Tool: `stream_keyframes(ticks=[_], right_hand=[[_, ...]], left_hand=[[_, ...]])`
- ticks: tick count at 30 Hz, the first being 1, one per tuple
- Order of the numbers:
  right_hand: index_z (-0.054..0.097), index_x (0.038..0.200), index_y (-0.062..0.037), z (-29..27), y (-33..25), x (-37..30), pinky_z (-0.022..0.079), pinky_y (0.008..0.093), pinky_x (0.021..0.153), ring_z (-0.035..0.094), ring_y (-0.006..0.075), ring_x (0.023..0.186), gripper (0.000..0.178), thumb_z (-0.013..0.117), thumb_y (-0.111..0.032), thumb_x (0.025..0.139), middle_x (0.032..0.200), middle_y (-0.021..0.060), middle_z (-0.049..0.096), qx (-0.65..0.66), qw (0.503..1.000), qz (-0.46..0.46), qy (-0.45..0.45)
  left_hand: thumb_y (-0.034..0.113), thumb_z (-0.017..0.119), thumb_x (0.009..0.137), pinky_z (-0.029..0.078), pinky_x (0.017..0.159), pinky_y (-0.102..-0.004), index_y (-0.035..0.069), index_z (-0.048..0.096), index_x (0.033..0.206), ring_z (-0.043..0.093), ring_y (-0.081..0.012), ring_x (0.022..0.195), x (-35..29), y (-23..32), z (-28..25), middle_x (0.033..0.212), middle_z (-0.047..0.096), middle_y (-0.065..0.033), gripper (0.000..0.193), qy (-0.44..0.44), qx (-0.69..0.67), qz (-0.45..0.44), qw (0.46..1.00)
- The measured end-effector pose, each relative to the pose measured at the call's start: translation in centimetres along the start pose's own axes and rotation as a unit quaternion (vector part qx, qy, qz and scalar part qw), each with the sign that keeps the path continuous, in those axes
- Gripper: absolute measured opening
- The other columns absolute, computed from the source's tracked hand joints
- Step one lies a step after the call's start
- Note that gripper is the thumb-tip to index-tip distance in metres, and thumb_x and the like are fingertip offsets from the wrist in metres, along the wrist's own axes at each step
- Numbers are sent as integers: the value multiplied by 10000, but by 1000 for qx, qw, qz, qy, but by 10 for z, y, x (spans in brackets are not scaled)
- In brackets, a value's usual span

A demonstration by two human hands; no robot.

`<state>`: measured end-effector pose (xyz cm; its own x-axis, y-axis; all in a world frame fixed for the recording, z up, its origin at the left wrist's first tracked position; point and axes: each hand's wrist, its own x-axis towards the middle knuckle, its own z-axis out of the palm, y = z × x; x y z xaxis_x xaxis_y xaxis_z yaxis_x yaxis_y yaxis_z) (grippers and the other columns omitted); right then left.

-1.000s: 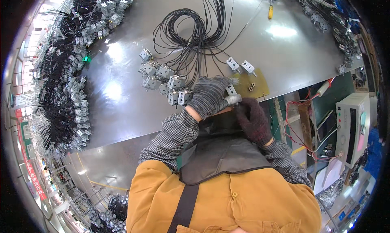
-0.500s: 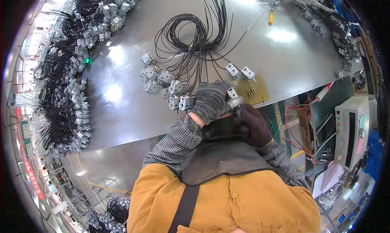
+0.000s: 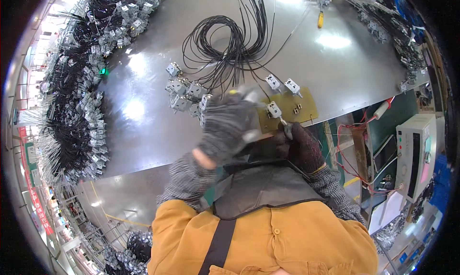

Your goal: Manually organizing and assembling electronic wire harnesses on a jig at a production workbench.

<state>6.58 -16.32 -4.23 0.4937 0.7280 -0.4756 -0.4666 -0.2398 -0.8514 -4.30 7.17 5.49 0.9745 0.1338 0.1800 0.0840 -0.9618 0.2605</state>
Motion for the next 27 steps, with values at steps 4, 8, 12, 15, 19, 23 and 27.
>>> stream_keyframes(ticks=[4, 8, 12, 15, 19, 23, 27], right_hand=[[612, 1217, -63, 17, -28, -11, 548, 336, 832, 637, 171, 960, 330, 493, -352, 1108, 1075, 60, 656, 275, 956, 51, -88], [618, 1267, -35, 30, -41, -1, 551, 359, 917, 655, 182, 1044, 358, 513, -332, 1097, 1134, 81, 688, 70, 994, -50, -71], [629, 1282, -22, -3, -40, 22, 547, 330, 913, 675, 165, 996, 361, 509, -311, 1100, 1168, 99, 715, 55, 996, -65, -14], [644, 1243, -8, -9, -58, 37, 559, 325, 859, 691, 165, 949, 310, 536, -255, 1090, 1104, 106, 721, -116, 970, -199, 77], [662, 1204, -19, -10, -62, 40, 565, 333, 781, 689, 157, 891, 220, 602, -173, 1058, 989, 101, 727, -141, 966, -172, 132], [658, 1198, -21, -11, -45, 24, 541, 298, 728, 649, 115, 822, 217, 616, -153, 1031, 932, 37, 682, -201, 968, -136, 69], [662, 1174, -18, -6, -44, 1, 537, 307, 734, 649, 126, 827, 218, 683, -103, 975, 932, 62, 686, -224, 952, -201, 56]], left_hand=[[243, 854, 735, 427, 1081, -491, 132, 624, 1334, 645, -329, 1152, -32, -47, -21, 1201, 690, -139, 651, -124, -22, -24, 992], [223, 847, 798, 511, 974, -469, 92, 647, 1296, 670, -339, 1089, -9, -23, -19, 1149, 699, -160, 553, -61, -123, -9, 990], [309, 849, 844, 563, 852, -445, 61, 656, 1253, 698, -351, 968, 9, -1, 17, 1074, 711, -171, 516, -40, -273, -39, 960], [406, 820, 865, 566, 818, -442, 65, 671, 1232, 712, -333, 913, 22, 1, 48, 1035, 719, -171, 522, -68, -190, -42, 979], [582, 663, 948, 566, 777, -434, 78, 715, 1175, 723, -306, 859, 37, 2, 61, 927, 731, -167, 555, -103, -86, -132, 982], [584, 662, 950, 564, 768, -436, 54, 719, 1162, 726, -314, 807, 37, -17, 65, 899, 742, -153, 574, -118, -227, -106, 961], [583, 684, 934, 563, 773, -434, 39, 717, 1149, 725, -317, 813, 40, -10, 57, 902, 742, -156, 586, -158, -194, -121, 961]])
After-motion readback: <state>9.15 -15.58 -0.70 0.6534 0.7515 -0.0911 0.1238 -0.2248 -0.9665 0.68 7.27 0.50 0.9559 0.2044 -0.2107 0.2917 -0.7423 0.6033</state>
